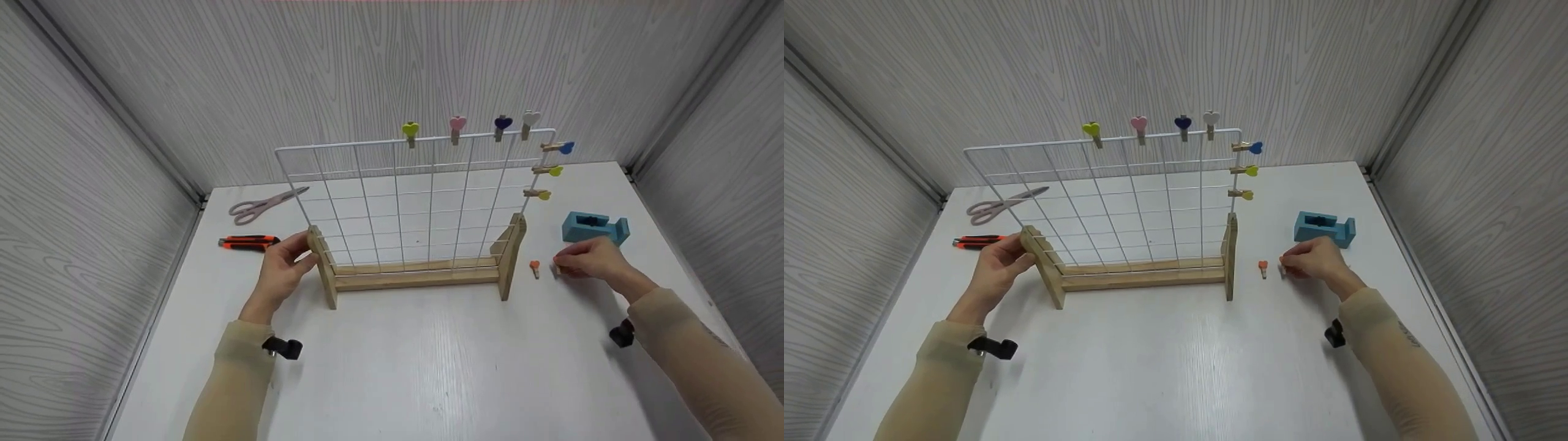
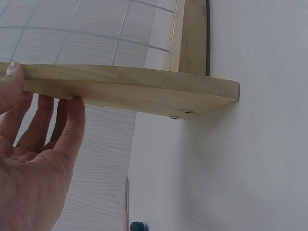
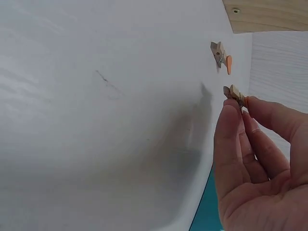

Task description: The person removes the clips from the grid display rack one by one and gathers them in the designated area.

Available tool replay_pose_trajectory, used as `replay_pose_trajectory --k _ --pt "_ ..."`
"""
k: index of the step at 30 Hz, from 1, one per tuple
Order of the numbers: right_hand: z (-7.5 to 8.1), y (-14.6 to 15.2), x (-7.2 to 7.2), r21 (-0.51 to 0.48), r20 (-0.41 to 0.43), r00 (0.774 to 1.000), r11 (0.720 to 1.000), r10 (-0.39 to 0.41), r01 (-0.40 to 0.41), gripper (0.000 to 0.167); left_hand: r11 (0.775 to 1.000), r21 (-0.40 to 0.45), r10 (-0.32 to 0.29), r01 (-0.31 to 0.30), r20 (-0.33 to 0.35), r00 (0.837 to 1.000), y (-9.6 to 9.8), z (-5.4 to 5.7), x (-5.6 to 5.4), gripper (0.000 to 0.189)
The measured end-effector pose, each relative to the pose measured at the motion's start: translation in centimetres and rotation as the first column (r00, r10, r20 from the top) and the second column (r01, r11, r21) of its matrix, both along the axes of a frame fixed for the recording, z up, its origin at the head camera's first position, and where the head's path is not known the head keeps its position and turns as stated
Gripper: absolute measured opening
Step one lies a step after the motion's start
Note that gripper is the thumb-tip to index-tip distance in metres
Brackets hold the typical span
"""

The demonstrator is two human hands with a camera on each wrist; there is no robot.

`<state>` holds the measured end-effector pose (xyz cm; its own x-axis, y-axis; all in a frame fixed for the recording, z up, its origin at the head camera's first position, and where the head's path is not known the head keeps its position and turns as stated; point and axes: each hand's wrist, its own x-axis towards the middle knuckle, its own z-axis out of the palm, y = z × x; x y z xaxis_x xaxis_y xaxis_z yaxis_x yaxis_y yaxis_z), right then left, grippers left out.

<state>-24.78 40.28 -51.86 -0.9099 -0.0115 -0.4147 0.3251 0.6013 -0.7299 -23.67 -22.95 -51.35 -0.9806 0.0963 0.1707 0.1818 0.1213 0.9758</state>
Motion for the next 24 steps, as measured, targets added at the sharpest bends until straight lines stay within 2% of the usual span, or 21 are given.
replay_pose_trajectory --k 8,24 --pt "-0.5 -0.8 -0.6 0.080 0.024 0.999 0.996 0.032 -0.034 0.042 1.000 -0.008 -0.012 0.012 0.008 1.000 -0.1 0.1 0.0 0.048" --pt "-0.6 -1.3 -0.4 0.149 -0.034 0.997 0.987 0.063 -0.057 0.038 1.000 -0.018 -0.012 0.012 0.002 1.000 -0.3 0.0 -0.1 0.048"
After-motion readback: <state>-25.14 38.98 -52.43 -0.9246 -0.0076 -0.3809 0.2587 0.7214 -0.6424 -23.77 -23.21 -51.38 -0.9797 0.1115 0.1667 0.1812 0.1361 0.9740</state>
